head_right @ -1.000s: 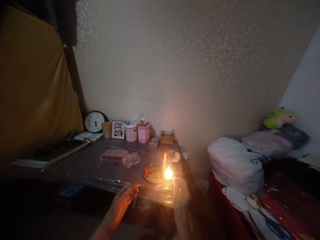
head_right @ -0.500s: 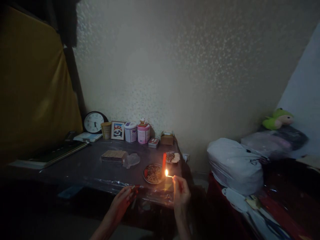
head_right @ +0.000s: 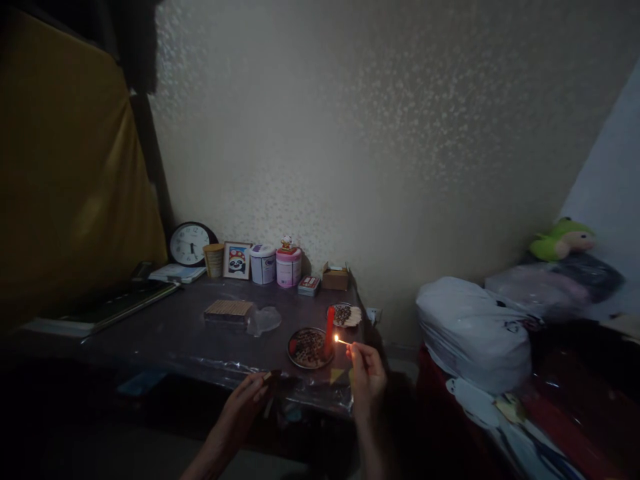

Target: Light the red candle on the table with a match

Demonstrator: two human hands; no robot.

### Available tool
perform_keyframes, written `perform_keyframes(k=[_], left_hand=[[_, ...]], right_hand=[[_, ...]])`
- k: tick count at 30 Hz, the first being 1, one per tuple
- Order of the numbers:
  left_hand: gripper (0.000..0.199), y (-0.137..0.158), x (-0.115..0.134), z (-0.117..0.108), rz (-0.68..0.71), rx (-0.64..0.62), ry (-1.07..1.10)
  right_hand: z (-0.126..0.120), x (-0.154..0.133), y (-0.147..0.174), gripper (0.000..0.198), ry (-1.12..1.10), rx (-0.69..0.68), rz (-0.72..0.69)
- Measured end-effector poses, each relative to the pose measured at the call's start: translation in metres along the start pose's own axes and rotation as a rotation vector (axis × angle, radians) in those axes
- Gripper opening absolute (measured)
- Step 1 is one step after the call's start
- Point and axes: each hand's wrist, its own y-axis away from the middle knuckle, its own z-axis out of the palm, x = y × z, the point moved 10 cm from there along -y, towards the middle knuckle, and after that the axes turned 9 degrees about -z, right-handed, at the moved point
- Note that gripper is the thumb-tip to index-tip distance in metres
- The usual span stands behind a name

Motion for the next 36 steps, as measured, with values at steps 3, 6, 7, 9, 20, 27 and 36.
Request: perform_keyframes(k=[3, 6, 7, 9, 20, 27, 36], left_hand=[[0.03, 0.001, 0.002, 0.001, 0.008, -0.001, 0.0], [0.028, 0.001, 0.002, 0.003, 0.014, -0.029, 0.002], [0.028, 0.001, 0.002, 0.003, 0.016, -0.034, 0.001], [0.027, 0.0, 0.001, 0.003, 0.019, -0.039, -0.003], [0.027, -0.005, -0.003, -0.001, 0.01, -0.027, 0.084], [0.023, -0.005, -0.004, 0.0, 0.005, -0.053, 0.104], [0.027, -0.001, 0.002, 0.007, 0.01, -0.064, 0.073]], right_hand=[[0.004, -0.001, -0.004, 0.023, -0.041, -0.01, 0.017], [0.01, -0.003, -0.01, 0.022, -0.084, -0.027, 0.032], [0.012, -0.003, -0.013, 0.022, -0.097, -0.036, 0.037], [0.017, -0.003, -0.019, 0.022, -0.121, -0.053, 0.046], [0.038, 0.003, -0.047, 0.023, -0.201, -0.073, 0.084], [0.046, 0.009, -0.057, 0.022, -0.202, -0.071, 0.081], [0.051, 0.019, -0.06, 0.023, -0.163, -0.086, 0.075]])
